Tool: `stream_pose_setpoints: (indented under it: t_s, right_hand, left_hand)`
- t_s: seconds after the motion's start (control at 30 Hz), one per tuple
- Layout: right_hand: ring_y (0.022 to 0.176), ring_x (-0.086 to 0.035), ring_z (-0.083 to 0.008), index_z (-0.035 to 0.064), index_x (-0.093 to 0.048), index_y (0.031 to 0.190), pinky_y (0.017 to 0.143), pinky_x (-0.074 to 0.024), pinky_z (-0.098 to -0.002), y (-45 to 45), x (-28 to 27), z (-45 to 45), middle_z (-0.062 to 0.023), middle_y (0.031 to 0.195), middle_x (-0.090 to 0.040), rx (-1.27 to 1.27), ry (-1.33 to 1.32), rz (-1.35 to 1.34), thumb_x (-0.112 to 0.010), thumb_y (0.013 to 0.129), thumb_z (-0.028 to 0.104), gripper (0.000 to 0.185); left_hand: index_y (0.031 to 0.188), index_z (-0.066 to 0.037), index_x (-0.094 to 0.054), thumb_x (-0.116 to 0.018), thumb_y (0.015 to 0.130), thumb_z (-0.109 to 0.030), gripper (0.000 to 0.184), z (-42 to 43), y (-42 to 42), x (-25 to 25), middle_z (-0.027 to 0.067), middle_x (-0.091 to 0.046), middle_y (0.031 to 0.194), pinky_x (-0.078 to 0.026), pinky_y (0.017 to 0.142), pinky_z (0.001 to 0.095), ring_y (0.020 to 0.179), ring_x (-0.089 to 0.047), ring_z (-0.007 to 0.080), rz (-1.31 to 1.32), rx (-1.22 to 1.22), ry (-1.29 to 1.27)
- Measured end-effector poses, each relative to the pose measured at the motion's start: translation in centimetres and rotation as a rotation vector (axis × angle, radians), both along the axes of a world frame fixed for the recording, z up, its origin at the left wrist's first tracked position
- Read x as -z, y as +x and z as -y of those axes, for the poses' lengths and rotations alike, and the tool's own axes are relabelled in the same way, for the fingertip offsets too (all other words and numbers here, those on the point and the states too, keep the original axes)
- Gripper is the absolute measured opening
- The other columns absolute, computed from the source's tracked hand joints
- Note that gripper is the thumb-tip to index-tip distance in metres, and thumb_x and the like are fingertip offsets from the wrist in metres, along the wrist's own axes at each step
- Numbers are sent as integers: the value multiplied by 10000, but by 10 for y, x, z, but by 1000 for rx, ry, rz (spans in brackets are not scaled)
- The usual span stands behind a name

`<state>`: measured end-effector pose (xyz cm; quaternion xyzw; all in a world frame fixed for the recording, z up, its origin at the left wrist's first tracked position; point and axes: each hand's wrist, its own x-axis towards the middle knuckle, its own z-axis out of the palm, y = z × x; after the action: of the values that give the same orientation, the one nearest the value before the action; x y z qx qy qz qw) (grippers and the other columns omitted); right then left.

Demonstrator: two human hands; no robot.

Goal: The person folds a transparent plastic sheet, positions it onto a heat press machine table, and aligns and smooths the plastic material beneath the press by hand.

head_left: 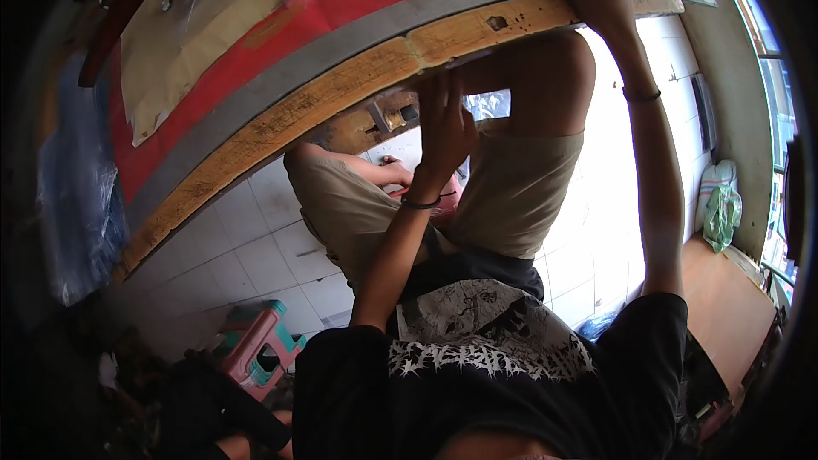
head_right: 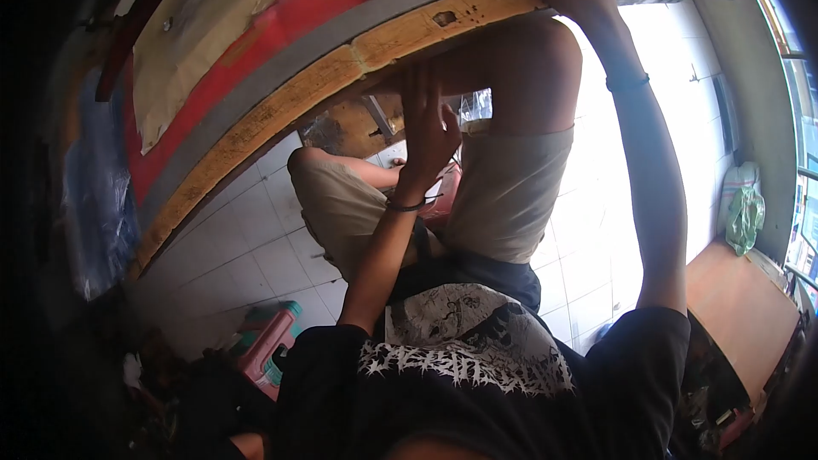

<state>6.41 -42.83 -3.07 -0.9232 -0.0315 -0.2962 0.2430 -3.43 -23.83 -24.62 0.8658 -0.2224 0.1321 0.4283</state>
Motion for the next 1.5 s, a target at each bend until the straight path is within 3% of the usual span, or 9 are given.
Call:
stream_pose_setpoints:
  t_s: [0.07,0.17,0.37,0.53,0.7,0.97,1.1,1.27,1.5]
  right_hand:
    - [948,-655,-275,21,-701,930,862,-489,-371,4,6,9,-140,965,-686,-17,-44,28,-662,889,265,251]
    - [965,-663,-251,46,-708,1002,877,-493,-358,11,17,22,-106,1011,-692,-46,-85,36,-640,921,290,267]
    - [990,-625,-287,22,-698,947,889,-472,-390,3,2,7,-118,993,-675,-14,-15,-37,-644,902,207,198]
    - [963,-617,-301,8,-687,933,871,-472,-397,0,-1,1,-127,965,-665,-2,-17,-33,-636,897,179,181]
    - [935,-608,-316,3,-674,910,850,-474,-407,-2,-4,-1,-137,944,-658,-8,-19,-39,-628,894,153,157]
    - [921,-607,-337,4,-663,822,850,-472,-437,-2,-9,-3,-148,879,-654,-45,-57,29,-646,836,126,124]
    - [925,-600,-338,4,-662,828,849,-471,-432,-4,-10,-7,-144,884,-649,-13,22,17,-649,835,122,119]
    - [948,-594,-331,-1,-664,847,844,-471,-422,-5,-8,-5,-138,897,-650,-40,5,42,-649,843,128,130]
    - [951,-596,-323,2,-669,867,857,-472,-417,-5,-6,-3,-135,904,-650,-28,46,-4,-648,849,143,144]
  left_hand:
    - [1406,58,-408,-529,787,21,632,5,4,-11,283,-388,1437,-292,1141,533,1348,-370,438,59,125,2]
    - [1387,49,-449,-513,751,65,639,6,6,-15,253,-394,1463,-319,1148,503,1383,-364,401,101,191,-22]
    - [1222,20,-555,-581,819,-88,418,-3,18,21,228,-581,964,-453,779,488,917,-575,388,-25,-99,83]
    - [1433,-2,-424,-621,826,-113,648,22,8,-10,210,-474,1403,-286,1131,534,1350,-404,363,99,197,94]
    - [1064,-48,-681,-648,912,-205,222,5,26,8,142,-712,962,-556,691,411,810,-702,290,195,-86,-116]
    - [1225,-157,-668,-706,877,-286,373,22,21,9,59,-637,1216,-488,912,418,1134,-592,253,361,-28,14]
    - [1284,-166,-610,-665,901,-386,445,11,33,50,97,-624,1249,-498,905,451,1129,-602,292,97,-14,6]
    - [1255,-238,-613,-611,917,-467,409,-3,57,8,32,-637,1254,-500,933,412,1131,-621,217,599,-104,306]
    - [1266,-145,-564,-476,994,-377,368,-17,96,59,100,-565,1301,-476,990,422,1159,-580,247,1038,159,754]
